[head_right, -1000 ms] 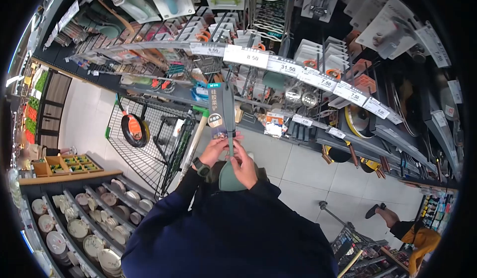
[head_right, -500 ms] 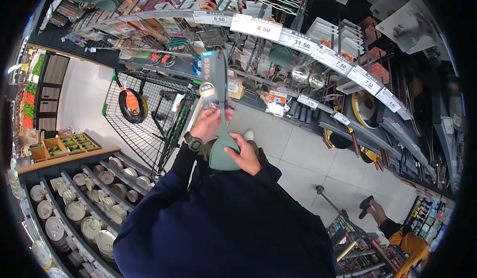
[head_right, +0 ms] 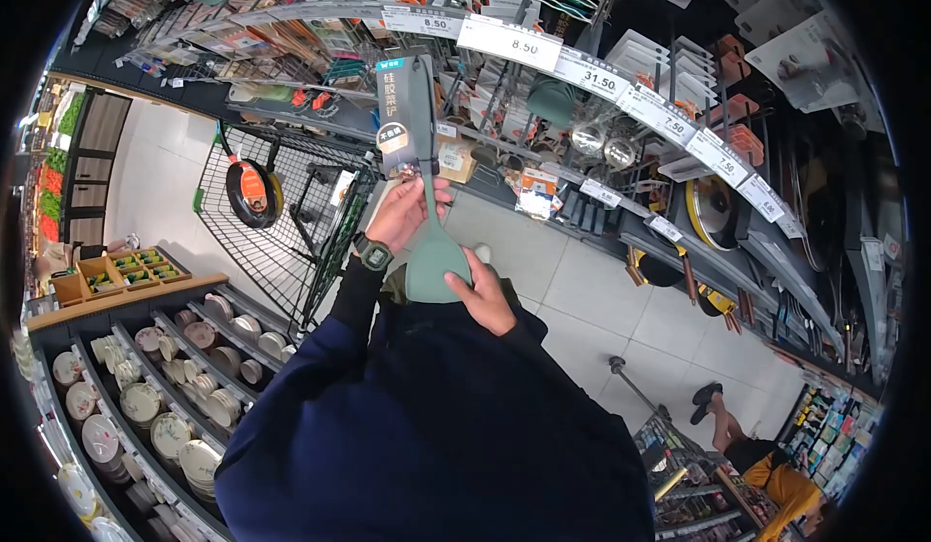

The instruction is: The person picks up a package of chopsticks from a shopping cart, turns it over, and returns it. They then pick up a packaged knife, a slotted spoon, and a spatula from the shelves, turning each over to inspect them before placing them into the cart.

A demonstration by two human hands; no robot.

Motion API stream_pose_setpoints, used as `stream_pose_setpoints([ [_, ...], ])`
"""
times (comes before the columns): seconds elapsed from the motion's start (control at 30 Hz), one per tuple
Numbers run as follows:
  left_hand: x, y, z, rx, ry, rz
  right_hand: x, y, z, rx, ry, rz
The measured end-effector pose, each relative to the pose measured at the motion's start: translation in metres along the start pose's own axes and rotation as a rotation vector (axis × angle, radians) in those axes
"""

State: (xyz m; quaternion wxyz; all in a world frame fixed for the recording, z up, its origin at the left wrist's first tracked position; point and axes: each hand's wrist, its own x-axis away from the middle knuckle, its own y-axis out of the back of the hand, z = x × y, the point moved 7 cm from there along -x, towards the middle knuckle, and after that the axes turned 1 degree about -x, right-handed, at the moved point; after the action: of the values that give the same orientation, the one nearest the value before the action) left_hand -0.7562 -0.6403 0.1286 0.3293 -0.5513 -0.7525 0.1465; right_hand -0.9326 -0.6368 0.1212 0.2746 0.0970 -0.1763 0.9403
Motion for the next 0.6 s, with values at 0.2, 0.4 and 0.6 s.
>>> stream_pose_setpoints([
  [0.2, -0.006, -0.012, 0.001, 0.24, -0.109, 0.077, -0.002, 0.007, 0.03, -0.101, -0.014, -0.031],
  [0.4, -0.017, -0.019, 0.005, 0.337, -0.151, 0.055, -0.002, 0.033, 0.019, -0.253, -0.143, -0.228],
  [0.6, -0.023, -0.018, 0.005, 0.336, -0.169, 0.012, 0.014, 0.041, 0.031, -0.323, -0.166, -0.18],
])
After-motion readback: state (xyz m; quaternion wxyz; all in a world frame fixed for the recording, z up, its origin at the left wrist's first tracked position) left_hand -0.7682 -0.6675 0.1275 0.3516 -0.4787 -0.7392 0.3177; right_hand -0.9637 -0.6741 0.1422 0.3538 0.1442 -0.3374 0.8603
